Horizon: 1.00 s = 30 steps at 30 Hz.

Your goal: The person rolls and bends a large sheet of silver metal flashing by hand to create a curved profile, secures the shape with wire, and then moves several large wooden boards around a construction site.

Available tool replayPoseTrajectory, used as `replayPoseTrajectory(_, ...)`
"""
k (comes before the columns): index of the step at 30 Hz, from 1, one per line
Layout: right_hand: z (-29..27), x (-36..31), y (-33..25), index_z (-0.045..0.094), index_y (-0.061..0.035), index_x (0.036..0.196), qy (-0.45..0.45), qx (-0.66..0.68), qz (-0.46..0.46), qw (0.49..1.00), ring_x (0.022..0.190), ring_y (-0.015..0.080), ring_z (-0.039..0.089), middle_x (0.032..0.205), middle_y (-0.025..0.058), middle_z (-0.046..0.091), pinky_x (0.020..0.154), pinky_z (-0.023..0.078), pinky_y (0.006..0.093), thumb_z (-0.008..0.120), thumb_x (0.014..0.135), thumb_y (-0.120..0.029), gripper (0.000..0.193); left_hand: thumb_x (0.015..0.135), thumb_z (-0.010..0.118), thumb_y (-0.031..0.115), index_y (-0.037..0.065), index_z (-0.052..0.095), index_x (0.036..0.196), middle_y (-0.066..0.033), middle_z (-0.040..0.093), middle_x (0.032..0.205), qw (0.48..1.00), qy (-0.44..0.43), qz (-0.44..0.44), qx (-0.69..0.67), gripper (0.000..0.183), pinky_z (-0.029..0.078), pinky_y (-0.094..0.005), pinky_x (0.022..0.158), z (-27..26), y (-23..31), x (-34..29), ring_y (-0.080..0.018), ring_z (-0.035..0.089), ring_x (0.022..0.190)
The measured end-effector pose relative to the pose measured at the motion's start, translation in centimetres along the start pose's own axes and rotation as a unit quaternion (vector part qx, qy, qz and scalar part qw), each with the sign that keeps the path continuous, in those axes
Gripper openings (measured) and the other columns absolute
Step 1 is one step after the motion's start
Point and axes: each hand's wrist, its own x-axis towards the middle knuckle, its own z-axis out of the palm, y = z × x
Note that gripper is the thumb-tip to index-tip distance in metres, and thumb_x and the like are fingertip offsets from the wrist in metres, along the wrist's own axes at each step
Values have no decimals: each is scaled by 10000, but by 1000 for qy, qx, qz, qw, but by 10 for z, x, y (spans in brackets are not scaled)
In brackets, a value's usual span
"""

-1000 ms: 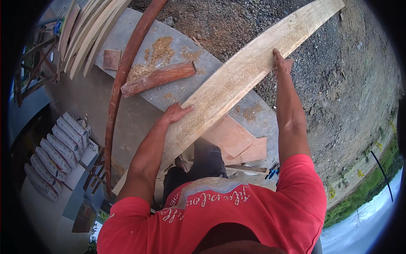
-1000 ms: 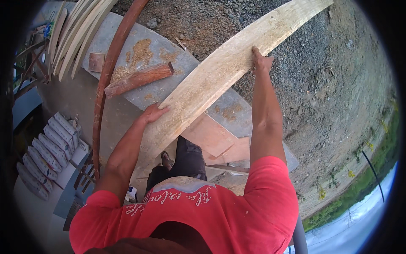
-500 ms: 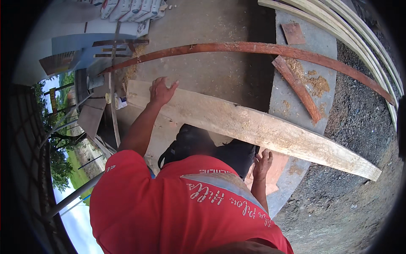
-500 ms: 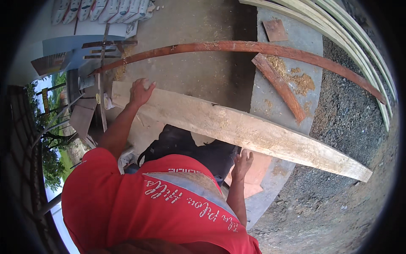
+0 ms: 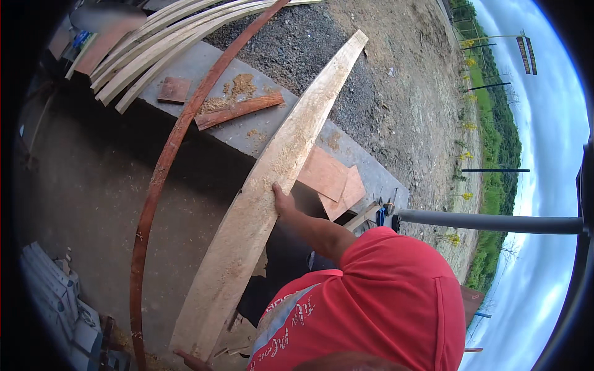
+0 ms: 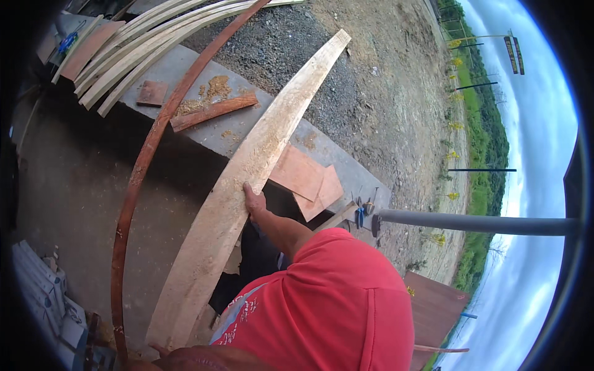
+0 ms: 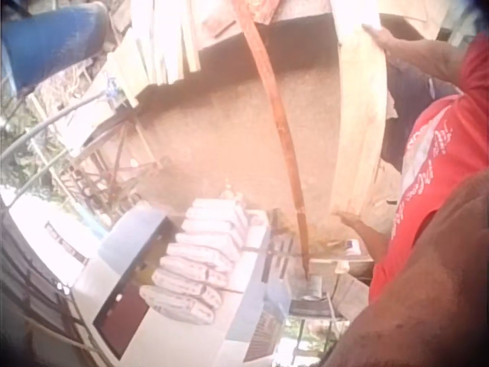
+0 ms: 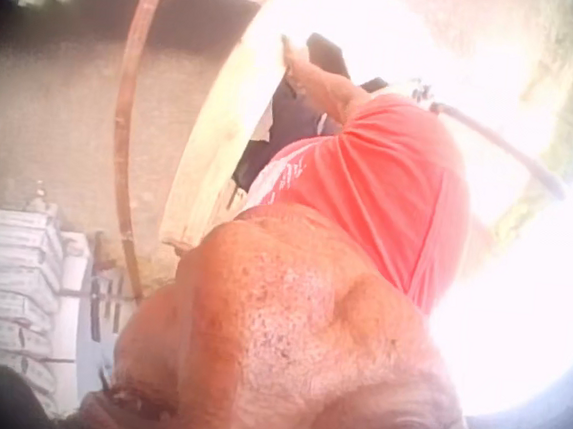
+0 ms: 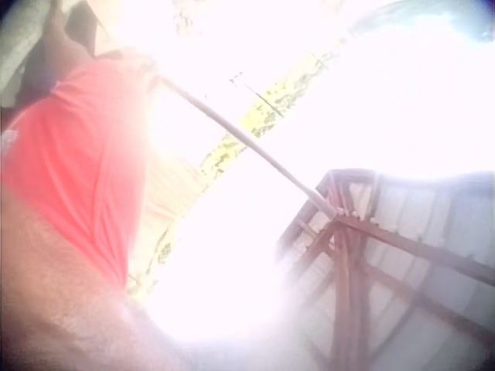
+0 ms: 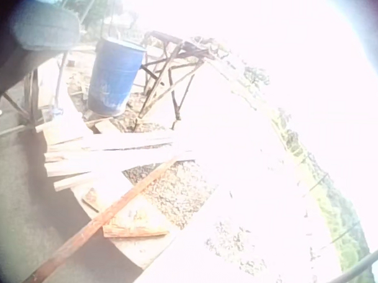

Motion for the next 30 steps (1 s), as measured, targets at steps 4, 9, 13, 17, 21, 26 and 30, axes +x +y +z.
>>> replayPoseTrajectory(4,-11,24,18,520,18,1282,62,-71,-2,996,1037,285,604,1166,168,621,878,475,398,693,764,-579,810,880,375,708,74,239,1479,-158,379,1445,999,-40,17,-9,883,320,-469,1087,23,4,7,-322,401,1307)
replayPoseTrajectory(9,-4,26,12,543,43,1259,66,-132,35,988,1038,290,604,1169,170,624,890,469,377,692,756,-593,824,875,372,716,77,230,1484,-152,350,1465,999,-37,13,-26,894,308,-465,1094,35,-1,-5,-320,378,1324)
replayPoseTrajectory(13,-3,20,-36,551,54,1248,70,-175,29,982,1032,282,606,1169,182,624,893,469,374,677,763,-603,826,872,370,722,80,223,1488,-147,327,1482,999,-28,10,-28,902,297,-463,1100,47,3,-34,-318,359,1337)
replayPoseTrajectory(17,0,20,-62,566,76,1211,43,-159,11,986,1000,282,618,1132,202,631,870,476,361,661,774,-602,813,868,368,728,82,215,1491,-143,304,1498,998,-36,23,-45,910,287,-460,1106,60,10,-51,-316,340,1351)
replayPoseTrajectory(21,-13,38,-59,590,66,1179,32,-163,-11,986,992,286,622,1114,202,640,855,477,359,656,777,-597,778,850,377,750,92,182,1503,-134,255,1525,999,-22,38,5,947,257,-452,1119,89,47,-115,-326,318,1363)
replayPoseTrajectory(26,-23,44,-54,550,50,1238,37,-221,-78,971,1122,323,579,1200,215,609,944,438,351,662,792,-550,757,849,390,746,82,162,1505,-131,228,1536,1000,4,14,-9,961,237,-439,1131,63,8,-81,-323,283,1381)
replayPoseTrajectory(30,-8,15,-69,493,64,1293,36,-154,-43,987,1056,293,602,1226,194,593,933,451,348,668,800,-545,803,859,373,742,84,146,1509,-129,208,1542,995,-54,28,-82,952,220,-440,1137,71,-12,-71,-308,259,1393)
